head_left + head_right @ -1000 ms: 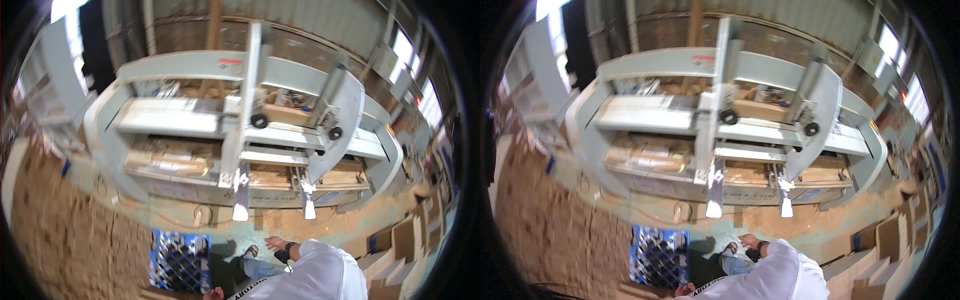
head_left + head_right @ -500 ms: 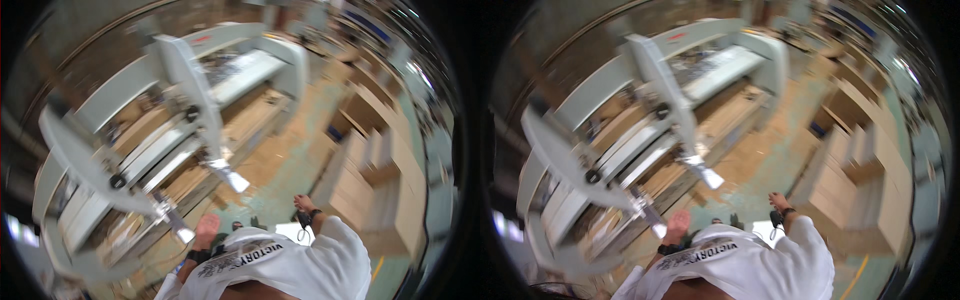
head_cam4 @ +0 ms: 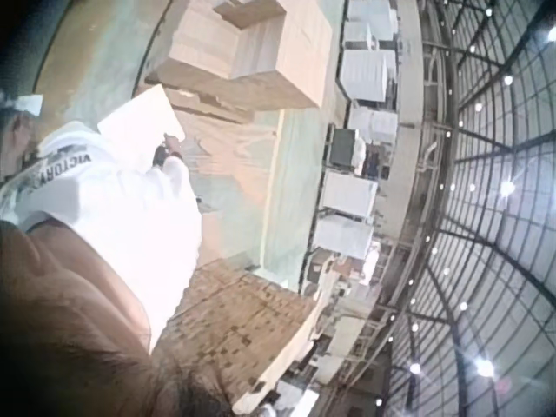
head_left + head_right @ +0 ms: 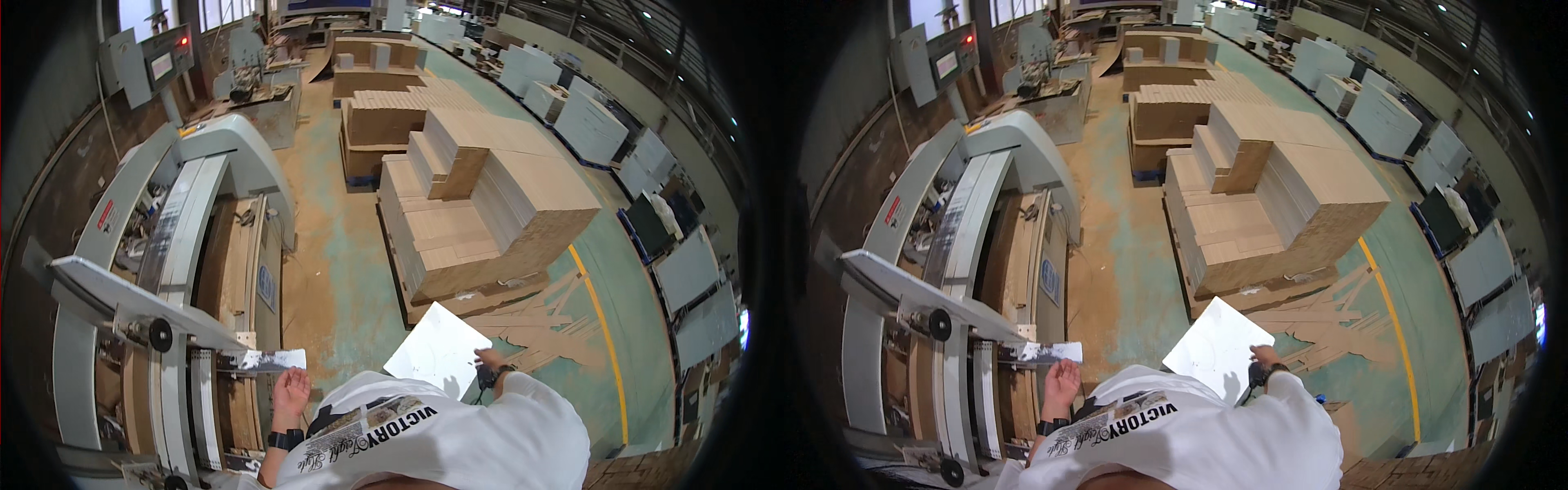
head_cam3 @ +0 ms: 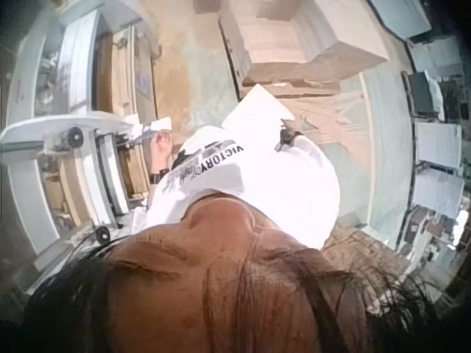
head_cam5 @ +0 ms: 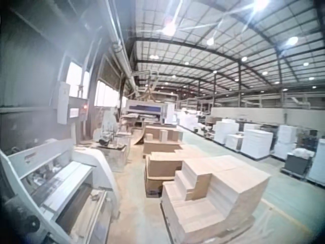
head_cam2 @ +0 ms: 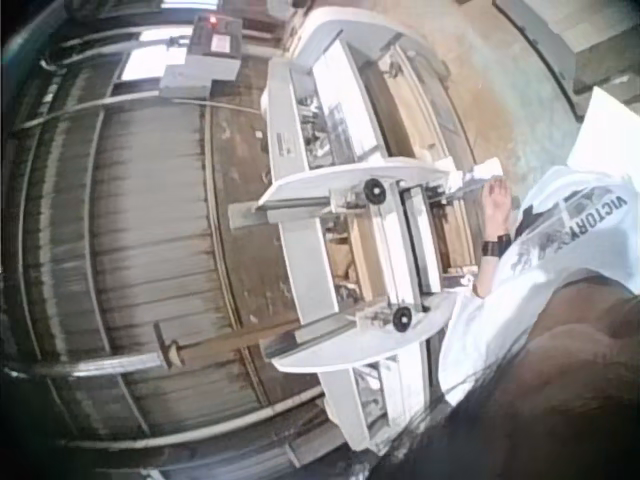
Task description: Operating industrial woodworking machinery to process, sand, and stack wooden panels.
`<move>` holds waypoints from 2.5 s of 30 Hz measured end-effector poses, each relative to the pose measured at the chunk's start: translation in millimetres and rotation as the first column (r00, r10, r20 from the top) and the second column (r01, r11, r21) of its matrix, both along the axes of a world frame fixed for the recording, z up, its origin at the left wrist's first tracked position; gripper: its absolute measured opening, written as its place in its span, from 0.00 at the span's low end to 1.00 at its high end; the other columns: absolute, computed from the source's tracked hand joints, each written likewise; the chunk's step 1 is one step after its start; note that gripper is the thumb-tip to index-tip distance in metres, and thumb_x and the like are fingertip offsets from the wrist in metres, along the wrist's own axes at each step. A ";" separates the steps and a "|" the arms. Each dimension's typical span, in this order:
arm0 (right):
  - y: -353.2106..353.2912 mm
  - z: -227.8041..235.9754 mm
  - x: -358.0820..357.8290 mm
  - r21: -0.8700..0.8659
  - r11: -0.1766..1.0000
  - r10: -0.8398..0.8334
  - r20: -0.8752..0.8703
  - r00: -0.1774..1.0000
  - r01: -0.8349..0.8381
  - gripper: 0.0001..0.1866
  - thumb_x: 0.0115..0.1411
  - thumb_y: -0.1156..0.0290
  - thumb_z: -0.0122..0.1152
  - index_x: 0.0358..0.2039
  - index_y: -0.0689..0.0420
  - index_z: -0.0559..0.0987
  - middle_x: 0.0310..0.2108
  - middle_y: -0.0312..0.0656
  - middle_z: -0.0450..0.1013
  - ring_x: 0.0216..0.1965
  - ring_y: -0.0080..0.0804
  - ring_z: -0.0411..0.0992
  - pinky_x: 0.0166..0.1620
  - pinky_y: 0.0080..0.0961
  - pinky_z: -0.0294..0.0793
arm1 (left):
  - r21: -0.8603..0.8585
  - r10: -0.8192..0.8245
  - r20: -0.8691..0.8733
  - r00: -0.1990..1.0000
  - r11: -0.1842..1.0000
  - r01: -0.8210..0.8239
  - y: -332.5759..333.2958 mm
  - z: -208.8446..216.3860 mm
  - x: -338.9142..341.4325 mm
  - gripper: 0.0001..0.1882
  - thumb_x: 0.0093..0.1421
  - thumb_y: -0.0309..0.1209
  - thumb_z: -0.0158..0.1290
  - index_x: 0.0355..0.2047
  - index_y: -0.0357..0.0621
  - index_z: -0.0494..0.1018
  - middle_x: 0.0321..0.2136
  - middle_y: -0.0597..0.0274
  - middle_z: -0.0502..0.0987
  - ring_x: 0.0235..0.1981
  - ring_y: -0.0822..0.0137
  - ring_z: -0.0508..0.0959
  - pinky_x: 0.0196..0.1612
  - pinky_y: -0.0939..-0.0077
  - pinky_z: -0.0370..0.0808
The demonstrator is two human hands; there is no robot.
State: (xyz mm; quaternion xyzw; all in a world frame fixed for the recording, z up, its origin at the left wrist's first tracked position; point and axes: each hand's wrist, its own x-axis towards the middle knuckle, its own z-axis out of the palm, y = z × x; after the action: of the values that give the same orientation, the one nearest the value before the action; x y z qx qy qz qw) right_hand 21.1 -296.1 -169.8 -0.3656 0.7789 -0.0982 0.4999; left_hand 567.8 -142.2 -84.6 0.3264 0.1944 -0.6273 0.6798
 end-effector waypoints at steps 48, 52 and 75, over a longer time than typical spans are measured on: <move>-456.3 -155.2 -194.6 -0.089 0.090 -0.792 0.598 0.126 0.992 0.27 0.60 0.48 0.38 0.49 0.58 0.64 0.41 0.38 0.66 0.35 0.27 0.64 0.38 0.26 0.66 | 0.545 0.226 0.684 -0.694 0.473 0.692 -841.0 -281.8 -450.9 0.22 0.53 0.37 0.48 0.46 0.38 0.64 0.50 0.45 0.61 0.54 0.49 0.58 0.55 0.56 0.55; -499.1 -195.2 -239.3 -0.145 -0.045 -0.689 0.721 0.074 0.988 0.22 0.60 0.53 0.42 0.49 0.55 0.65 0.44 0.36 0.65 0.42 0.28 0.62 0.47 0.27 0.61 | 0.575 0.441 0.456 -0.773 0.517 0.634 -862.7 -297.5 -466.8 0.27 0.56 0.41 0.45 0.53 0.41 0.58 0.57 0.46 0.52 0.59 0.49 0.50 0.58 0.50 0.47; -508.0 -243.2 -217.6 -0.075 -0.307 -0.480 0.873 -0.086 0.949 0.13 0.58 0.69 0.47 0.43 0.57 0.69 0.47 0.40 0.64 0.48 0.31 0.61 0.53 0.23 0.59 | 0.631 0.473 0.358 -0.805 0.513 0.582 -867.4 -294.1 -477.1 0.30 0.56 0.43 0.44 0.56 0.42 0.54 0.58 0.45 0.50 0.60 0.47 0.46 0.58 0.46 0.42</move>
State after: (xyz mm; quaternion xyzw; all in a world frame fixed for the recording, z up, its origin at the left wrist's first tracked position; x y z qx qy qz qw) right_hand -196.5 -804.0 -412.9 0.1542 0.4780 -0.8281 0.2490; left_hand 90.7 -1009.6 -378.7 0.4355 -0.8933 -0.0843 0.0719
